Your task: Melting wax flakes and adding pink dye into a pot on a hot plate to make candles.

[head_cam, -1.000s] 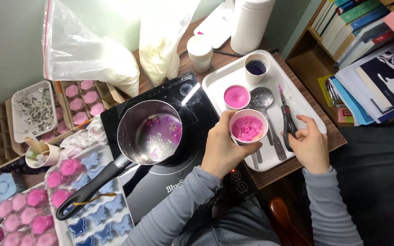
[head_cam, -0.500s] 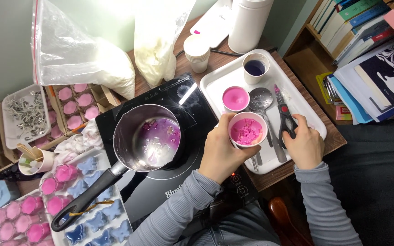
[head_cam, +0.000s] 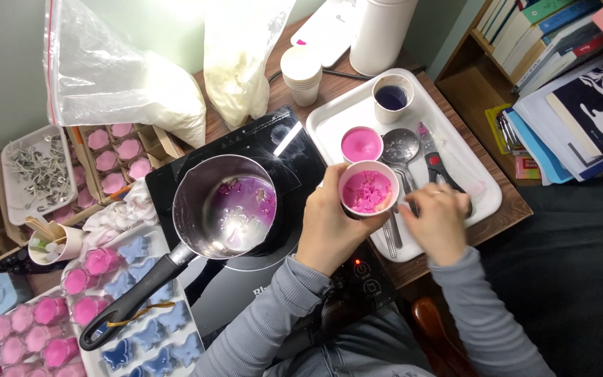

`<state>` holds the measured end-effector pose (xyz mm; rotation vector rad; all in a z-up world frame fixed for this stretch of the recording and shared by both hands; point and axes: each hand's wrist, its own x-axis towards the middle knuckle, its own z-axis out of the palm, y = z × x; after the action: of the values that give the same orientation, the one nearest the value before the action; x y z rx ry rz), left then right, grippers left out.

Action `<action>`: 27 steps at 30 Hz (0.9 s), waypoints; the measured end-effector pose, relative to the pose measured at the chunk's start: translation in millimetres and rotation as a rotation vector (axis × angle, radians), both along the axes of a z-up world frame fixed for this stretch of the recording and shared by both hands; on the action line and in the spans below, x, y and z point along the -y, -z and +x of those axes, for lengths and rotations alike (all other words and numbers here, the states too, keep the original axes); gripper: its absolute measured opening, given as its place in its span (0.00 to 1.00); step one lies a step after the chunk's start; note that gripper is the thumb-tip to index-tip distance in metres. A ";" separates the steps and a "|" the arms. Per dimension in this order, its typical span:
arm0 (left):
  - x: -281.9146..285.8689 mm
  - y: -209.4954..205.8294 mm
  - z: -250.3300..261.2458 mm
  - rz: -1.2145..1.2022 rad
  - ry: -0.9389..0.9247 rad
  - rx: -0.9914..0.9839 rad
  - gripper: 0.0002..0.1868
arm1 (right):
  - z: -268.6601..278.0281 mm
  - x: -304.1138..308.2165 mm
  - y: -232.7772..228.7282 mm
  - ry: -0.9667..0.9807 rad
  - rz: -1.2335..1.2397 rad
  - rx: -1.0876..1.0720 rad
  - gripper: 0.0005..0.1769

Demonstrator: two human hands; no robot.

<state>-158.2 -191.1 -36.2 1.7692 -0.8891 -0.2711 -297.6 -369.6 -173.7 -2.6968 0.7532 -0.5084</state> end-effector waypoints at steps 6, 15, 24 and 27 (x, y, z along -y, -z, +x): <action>-3.9 5.6 6.0 -0.014 -0.029 -0.038 0.39 | 25.9 -26.4 -11.2 0.077 -0.109 -0.138 0.12; -7.8 5.0 8.7 -0.017 -0.018 -0.025 0.40 | 33.4 -21.9 8.4 0.129 -0.085 -0.186 0.12; -8.3 0.2 8.8 -0.022 -0.001 -0.021 0.38 | 6.7 5.2 9.3 0.112 0.322 -0.045 0.10; -7.5 0.6 8.2 -0.007 0.002 -0.033 0.38 | 0.3 -4.4 -39.0 0.182 0.584 0.073 0.08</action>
<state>-150.0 -183.6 -36.8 1.7526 -0.8669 -0.2975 -297.3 -365.3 -134.7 -2.0738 0.9567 -0.3532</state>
